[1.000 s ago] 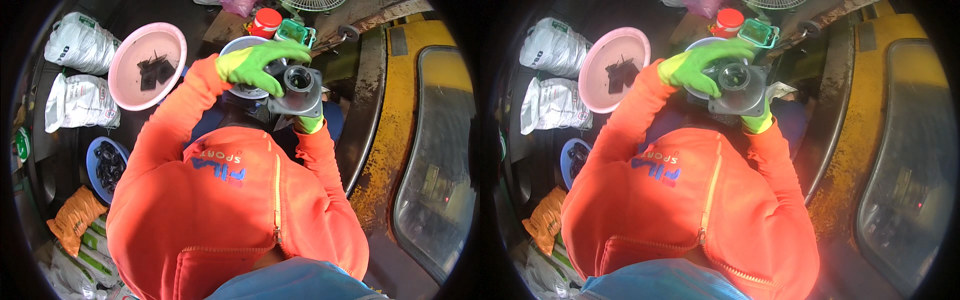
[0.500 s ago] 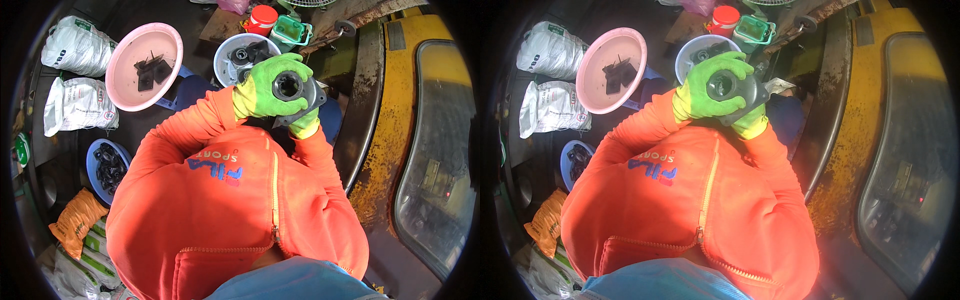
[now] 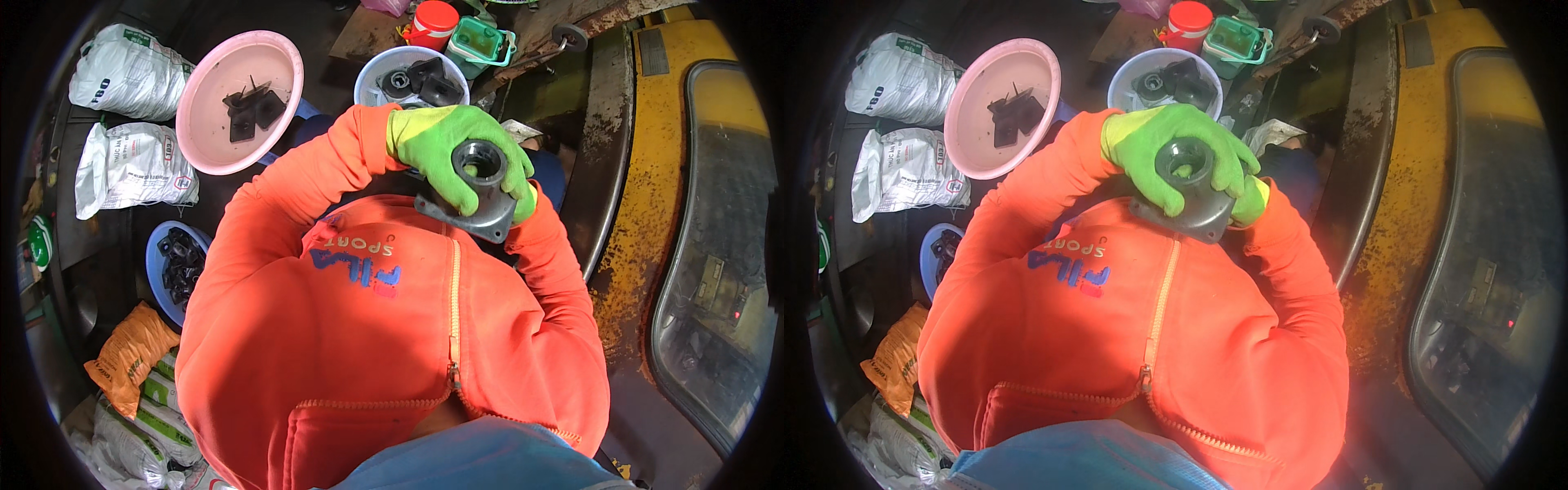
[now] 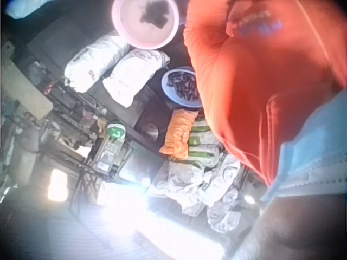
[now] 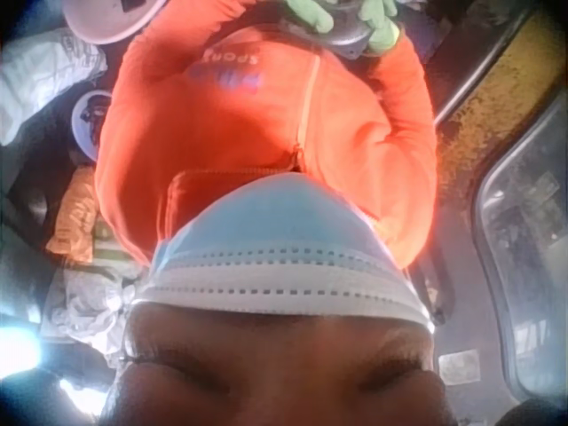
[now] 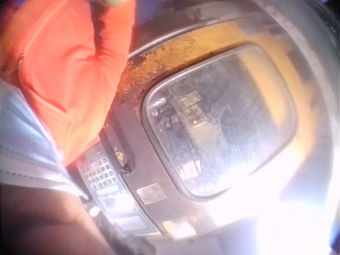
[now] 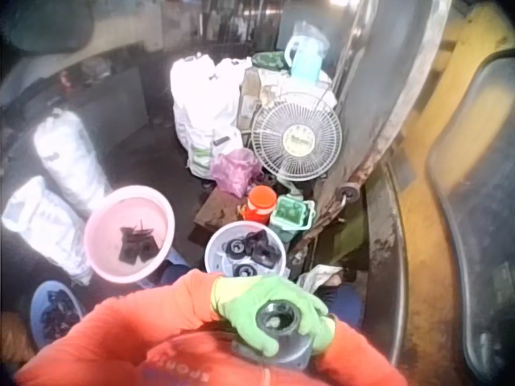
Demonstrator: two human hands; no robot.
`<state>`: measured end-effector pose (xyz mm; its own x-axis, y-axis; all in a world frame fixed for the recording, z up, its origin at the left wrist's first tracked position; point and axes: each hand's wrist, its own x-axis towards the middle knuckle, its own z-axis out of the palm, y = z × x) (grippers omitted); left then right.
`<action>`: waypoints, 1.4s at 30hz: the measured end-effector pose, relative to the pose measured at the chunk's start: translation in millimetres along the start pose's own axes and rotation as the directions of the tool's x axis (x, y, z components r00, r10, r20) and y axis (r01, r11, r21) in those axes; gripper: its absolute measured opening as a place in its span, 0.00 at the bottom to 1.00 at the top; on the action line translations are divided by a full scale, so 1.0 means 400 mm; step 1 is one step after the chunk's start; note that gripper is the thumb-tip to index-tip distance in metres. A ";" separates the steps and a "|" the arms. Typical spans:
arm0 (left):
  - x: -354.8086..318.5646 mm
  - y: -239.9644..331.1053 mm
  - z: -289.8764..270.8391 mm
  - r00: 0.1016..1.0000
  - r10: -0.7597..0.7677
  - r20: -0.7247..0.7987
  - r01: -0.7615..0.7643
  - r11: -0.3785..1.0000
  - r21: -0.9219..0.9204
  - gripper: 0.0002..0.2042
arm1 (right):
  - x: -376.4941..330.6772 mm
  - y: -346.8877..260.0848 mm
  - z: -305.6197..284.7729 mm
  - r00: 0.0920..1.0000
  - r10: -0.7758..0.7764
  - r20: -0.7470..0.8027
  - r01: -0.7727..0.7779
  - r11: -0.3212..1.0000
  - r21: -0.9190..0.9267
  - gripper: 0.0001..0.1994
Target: The person repeatedly picks up small black molded parts from a white bowl, wipes each part with a cloth, and places it into a pink basin. The person handles the parts one at a time and continues the cycle throughout the clip.
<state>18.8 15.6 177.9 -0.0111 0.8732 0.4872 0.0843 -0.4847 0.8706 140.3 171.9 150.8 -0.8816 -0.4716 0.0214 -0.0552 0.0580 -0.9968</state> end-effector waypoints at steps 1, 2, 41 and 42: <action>0.002 0.003 -0.005 0.999 -0.033 0.022 0.034 0.999 -0.037 0.21 | 0.004 0.008 0.003 0.996 -0.016 -0.092 0.032 0.985 0.170 0.25; 0.005 0.006 -0.005 0.998 -0.021 -0.064 0.019 0.999 -0.033 0.22 | 0.005 0.010 0.002 0.982 0.023 -0.188 0.044 0.937 0.346 0.25; 0.014 0.023 -0.073 0.995 -0.020 0.096 0.023 0.999 -0.023 0.30 | 0.091 -0.087 0.033 0.856 -0.448 -0.259 0.097 0.631 -0.770 0.25; 0.011 0.032 -0.080 0.994 -0.070 -0.088 0.082 0.987 0.137 0.37 | 0.097 -0.087 0.027 0.834 -0.483 -0.267 0.054 0.553 -0.832 0.24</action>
<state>-12.0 11.6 193.3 -0.1047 0.8971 0.4292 0.2193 -0.4002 0.8898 113.1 142.1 185.4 -0.8336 -0.1867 0.5199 -0.4682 0.7381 -0.4858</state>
